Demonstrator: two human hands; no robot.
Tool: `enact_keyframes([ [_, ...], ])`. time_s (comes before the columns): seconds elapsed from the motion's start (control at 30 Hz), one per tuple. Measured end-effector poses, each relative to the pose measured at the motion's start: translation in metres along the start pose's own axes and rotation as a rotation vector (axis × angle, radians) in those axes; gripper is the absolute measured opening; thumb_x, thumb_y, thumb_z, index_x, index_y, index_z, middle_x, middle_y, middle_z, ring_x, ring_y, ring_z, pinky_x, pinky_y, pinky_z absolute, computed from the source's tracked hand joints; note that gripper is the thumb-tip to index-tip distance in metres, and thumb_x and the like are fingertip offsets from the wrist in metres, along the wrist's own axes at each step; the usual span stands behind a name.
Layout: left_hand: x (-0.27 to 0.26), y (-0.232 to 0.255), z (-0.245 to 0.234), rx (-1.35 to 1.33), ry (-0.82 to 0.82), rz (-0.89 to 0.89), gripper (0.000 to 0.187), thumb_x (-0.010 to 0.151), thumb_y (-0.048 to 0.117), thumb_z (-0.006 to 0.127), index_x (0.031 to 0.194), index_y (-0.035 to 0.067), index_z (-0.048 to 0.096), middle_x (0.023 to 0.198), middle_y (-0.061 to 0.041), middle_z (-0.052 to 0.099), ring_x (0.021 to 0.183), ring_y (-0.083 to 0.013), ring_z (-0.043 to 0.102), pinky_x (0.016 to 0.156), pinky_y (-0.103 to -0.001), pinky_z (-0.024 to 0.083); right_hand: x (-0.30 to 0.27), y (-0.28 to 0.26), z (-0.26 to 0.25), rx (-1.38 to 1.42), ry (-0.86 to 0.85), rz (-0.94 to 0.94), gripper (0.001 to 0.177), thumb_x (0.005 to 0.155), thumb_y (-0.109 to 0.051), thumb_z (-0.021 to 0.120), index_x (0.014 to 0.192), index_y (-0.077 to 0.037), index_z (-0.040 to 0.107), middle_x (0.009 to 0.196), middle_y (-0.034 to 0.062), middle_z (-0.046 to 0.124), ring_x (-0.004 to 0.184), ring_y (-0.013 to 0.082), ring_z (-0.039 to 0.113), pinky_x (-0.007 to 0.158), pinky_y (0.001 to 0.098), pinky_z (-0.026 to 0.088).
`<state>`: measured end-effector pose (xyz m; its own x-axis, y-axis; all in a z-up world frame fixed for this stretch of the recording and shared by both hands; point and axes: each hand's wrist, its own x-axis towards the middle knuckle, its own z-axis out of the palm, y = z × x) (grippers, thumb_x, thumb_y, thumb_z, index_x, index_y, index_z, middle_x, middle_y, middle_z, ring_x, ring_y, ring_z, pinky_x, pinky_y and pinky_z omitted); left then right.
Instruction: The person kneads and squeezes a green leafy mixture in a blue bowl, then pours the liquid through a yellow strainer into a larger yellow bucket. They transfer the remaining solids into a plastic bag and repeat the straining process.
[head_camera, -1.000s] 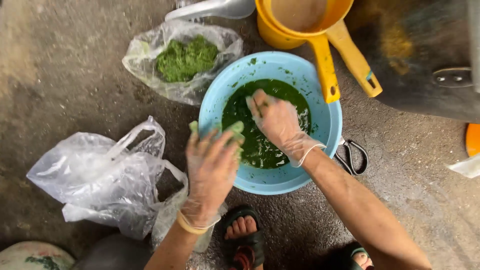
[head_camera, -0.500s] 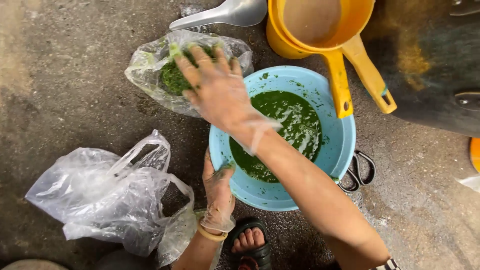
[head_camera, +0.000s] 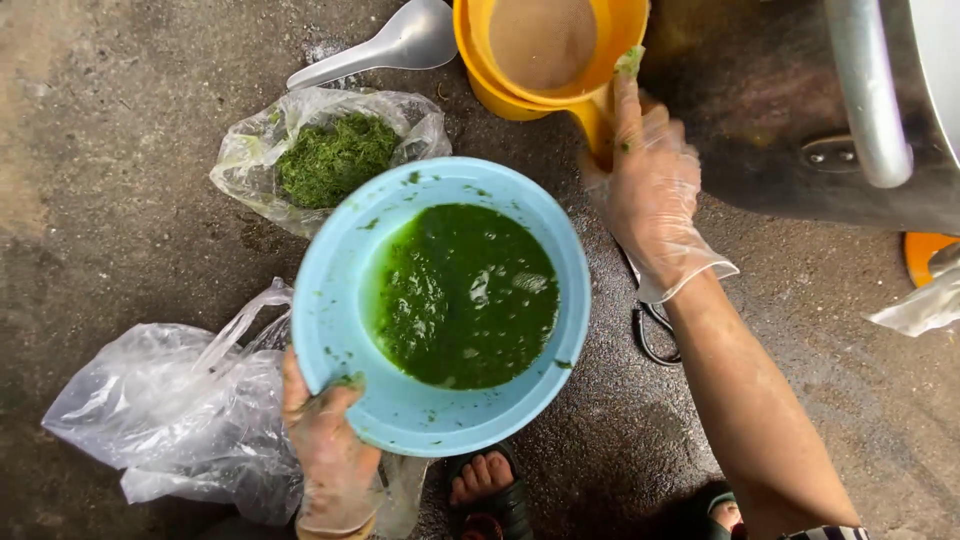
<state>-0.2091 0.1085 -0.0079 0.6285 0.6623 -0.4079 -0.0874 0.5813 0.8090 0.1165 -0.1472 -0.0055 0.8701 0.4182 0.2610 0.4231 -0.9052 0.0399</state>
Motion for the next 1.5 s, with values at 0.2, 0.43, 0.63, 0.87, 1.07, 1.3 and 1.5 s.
enact_keyframes([
  [0.2,-0.032,0.072,0.045,0.331,0.304,0.002,0.086,0.071,-0.013,0.059,0.144,0.032,0.061,0.1,0.003,0.062,0.108,-0.0224,0.06,0.089,-0.053,0.058,-0.031,-0.007,-0.021,0.209,-0.231,0.066,0.096,0.093,-0.023,0.069,0.167,-0.013,0.009,0.104,0.0168,0.069,0.08,0.0325,0.066,0.052,0.0481,0.058],
  [0.43,-0.036,0.14,0.092,0.464,-0.179,0.365,0.092,0.064,-0.004,0.05,0.144,0.04,0.049,0.158,-0.001,0.039,0.15,-0.0299,0.037,0.119,-0.06,0.044,-0.068,0.001,-0.079,0.346,-0.656,0.165,0.095,0.089,-0.023,0.065,0.166,-0.038,0.01,0.109,0.0175,0.063,0.069,0.0335,0.067,0.054,0.0419,0.061],
  [0.63,-0.028,0.152,0.123,0.808,-0.277,0.823,0.063,0.09,-0.002,0.04,0.145,0.029,0.042,0.165,-0.001,0.036,0.162,-0.0365,0.034,0.141,-0.065,0.042,-0.105,0.016,-0.064,0.396,-0.278,-0.079,0.06,0.096,-0.031,0.066,0.151,-0.015,0.048,0.103,0.0121,0.061,0.087,0.0328,0.061,0.058,0.0507,0.056],
  [0.87,0.039,0.147,0.093,1.292,-0.268,1.389,0.061,0.092,0.046,0.062,0.076,-0.011,0.047,0.166,-0.026,0.034,0.16,-0.0495,0.032,0.135,-0.072,0.044,-0.108,0.026,-0.072,0.356,-0.338,-0.08,0.067,0.096,-0.041,0.062,0.157,-0.022,0.042,0.103,0.008,0.064,0.079,0.0357,0.068,0.06,0.052,0.055],
  [1.07,0.07,0.144,0.076,1.367,-0.216,1.328,0.092,0.078,0.078,0.041,0.087,-0.012,0.061,0.096,-0.034,0.059,0.126,-0.061,0.065,0.131,-0.073,0.034,-0.101,0.025,-0.073,0.402,-0.355,-0.056,0.063,0.098,-0.04,0.06,0.156,-0.019,0.046,0.106,0.0102,0.065,0.076,0.0381,0.067,0.058,0.053,0.055],
  [1.3,0.076,0.14,0.089,1.416,-0.209,1.487,0.101,0.089,0.074,0.022,0.1,-0.016,0.066,0.09,-0.027,0.066,0.085,-0.0448,0.069,0.092,-0.056,0.057,-0.099,0.029,-0.073,0.421,-0.272,-0.111,0.064,0.097,-0.041,0.064,0.155,-0.018,0.048,0.092,0.0076,0.063,0.065,0.0336,0.065,0.054,0.05,0.055],
  [1.5,0.087,0.141,0.089,1.37,-0.22,1.532,0.096,0.088,0.075,0.025,0.097,-0.012,0.062,0.088,-0.026,0.064,0.084,-0.0435,0.068,0.095,-0.056,0.055,-0.094,0.028,-0.084,0.545,-0.277,-0.051,0.063,0.097,-0.037,0.068,0.152,-0.011,0.053,0.078,0.0066,0.064,0.05,0.021,0.058,0.045,0.0383,0.054],
])
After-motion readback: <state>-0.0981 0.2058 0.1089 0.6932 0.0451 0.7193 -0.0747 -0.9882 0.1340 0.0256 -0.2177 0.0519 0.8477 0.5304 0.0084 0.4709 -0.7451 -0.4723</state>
